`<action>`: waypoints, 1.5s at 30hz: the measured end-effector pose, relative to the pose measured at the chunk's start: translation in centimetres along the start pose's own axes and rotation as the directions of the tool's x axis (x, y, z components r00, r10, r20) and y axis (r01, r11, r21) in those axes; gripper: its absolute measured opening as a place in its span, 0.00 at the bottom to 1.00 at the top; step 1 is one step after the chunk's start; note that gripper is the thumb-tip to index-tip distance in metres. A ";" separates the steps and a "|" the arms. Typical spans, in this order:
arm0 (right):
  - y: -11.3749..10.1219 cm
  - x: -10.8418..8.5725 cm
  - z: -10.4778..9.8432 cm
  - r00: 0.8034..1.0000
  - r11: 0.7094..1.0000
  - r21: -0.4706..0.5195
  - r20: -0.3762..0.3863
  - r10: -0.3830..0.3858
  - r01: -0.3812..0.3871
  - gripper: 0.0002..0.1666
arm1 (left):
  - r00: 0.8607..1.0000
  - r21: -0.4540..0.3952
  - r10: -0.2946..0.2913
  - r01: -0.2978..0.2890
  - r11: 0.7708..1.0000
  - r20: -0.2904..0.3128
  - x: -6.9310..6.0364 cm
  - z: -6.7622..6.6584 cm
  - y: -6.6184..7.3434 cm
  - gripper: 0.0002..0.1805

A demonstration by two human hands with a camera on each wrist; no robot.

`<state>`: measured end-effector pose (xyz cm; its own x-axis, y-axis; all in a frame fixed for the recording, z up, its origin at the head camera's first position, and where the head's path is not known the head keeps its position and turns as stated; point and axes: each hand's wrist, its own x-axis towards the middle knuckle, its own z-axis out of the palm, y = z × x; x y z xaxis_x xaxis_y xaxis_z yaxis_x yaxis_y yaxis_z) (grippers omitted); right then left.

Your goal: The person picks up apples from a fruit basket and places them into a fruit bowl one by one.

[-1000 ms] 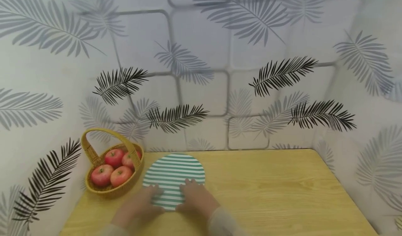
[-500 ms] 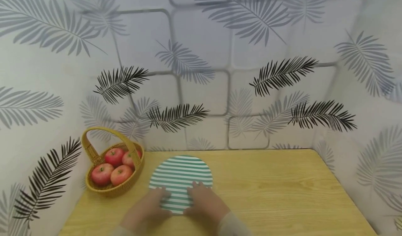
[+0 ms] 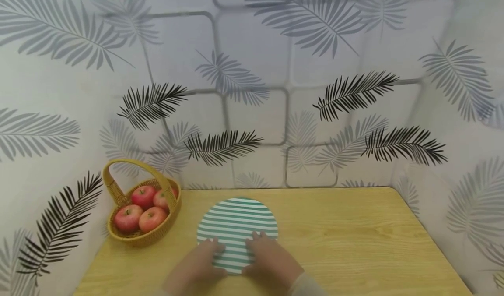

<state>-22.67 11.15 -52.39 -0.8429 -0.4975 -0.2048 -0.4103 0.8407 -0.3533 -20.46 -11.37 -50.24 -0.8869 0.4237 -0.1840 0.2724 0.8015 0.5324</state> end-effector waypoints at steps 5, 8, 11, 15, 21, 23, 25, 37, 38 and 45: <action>0.7 -0.8 0.2 1.000 0.999 0.039 0.017 0.021 -0.022 0.51 | 1.000 0.022 -0.014 0.014 1.000 0.011 0.2 0.7 0.7 0.35; 1.0 -1.3 0.3 0.999 0.998 0.049 0.028 0.037 -0.038 0.51 | 0.999 0.023 -0.032 0.031 0.999 0.014 0.4 1.3 1.0 0.35; 1.2 -1.9 0.2 0.999 0.997 0.058 0.025 0.041 -0.043 0.51 | 0.999 0.020 -0.047 0.047 0.999 0.020 0.6 1.8 1.4 0.36; 1.7 -2.7 0.1 0.999 0.997 0.070 0.022 0.043 -0.045 0.51 | 0.998 0.022 -0.060 0.059 0.998 0.033 0.9 2.3 2.1 0.36; 2.9 -3.8 -0.1 0.999 0.996 0.086 0.027 0.036 -0.038 0.50 | 0.995 0.047 -0.080 0.077 0.996 0.054 1.1 2.9 3.8 0.35; 3.2 -4.2 -0.2 0.999 0.995 0.099 0.028 0.031 -0.034 0.50 | 0.995 0.062 -0.078 0.075 0.995 0.054 1.2 3.0 4.3 0.34; 3.5 -4.6 -0.3 0.999 0.994 0.107 0.027 0.026 -0.029 0.50 | 0.996 0.081 -0.073 0.070 0.994 0.045 1.2 3.1 4.8 0.34; 5.7 -7.0 -0.5 0.991 0.969 0.211 0.064 0.119 -0.130 0.52 | 0.990 0.188 -0.093 0.072 0.980 0.106 2.9 5.0 7.0 0.31; 5.9 -7.2 -0.6 0.990 0.967 0.218 0.069 0.119 -0.132 0.52 | 0.989 0.196 -0.098 0.074 0.978 0.113 3.1 5.2 7.2 0.31; 7.1 -7.8 -0.8 0.985 0.960 0.228 0.101 0.143 -0.163 0.50 | 0.987 0.258 -0.102 0.068 0.964 0.122 3.8 6.4 8.5 0.31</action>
<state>-19.28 21.16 -52.57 -0.8534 -0.3913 -0.3444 -0.1774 0.8392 -0.5140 -19.16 -0.27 -51.70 -0.8580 0.3880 -0.3366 0.2989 0.9101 0.2871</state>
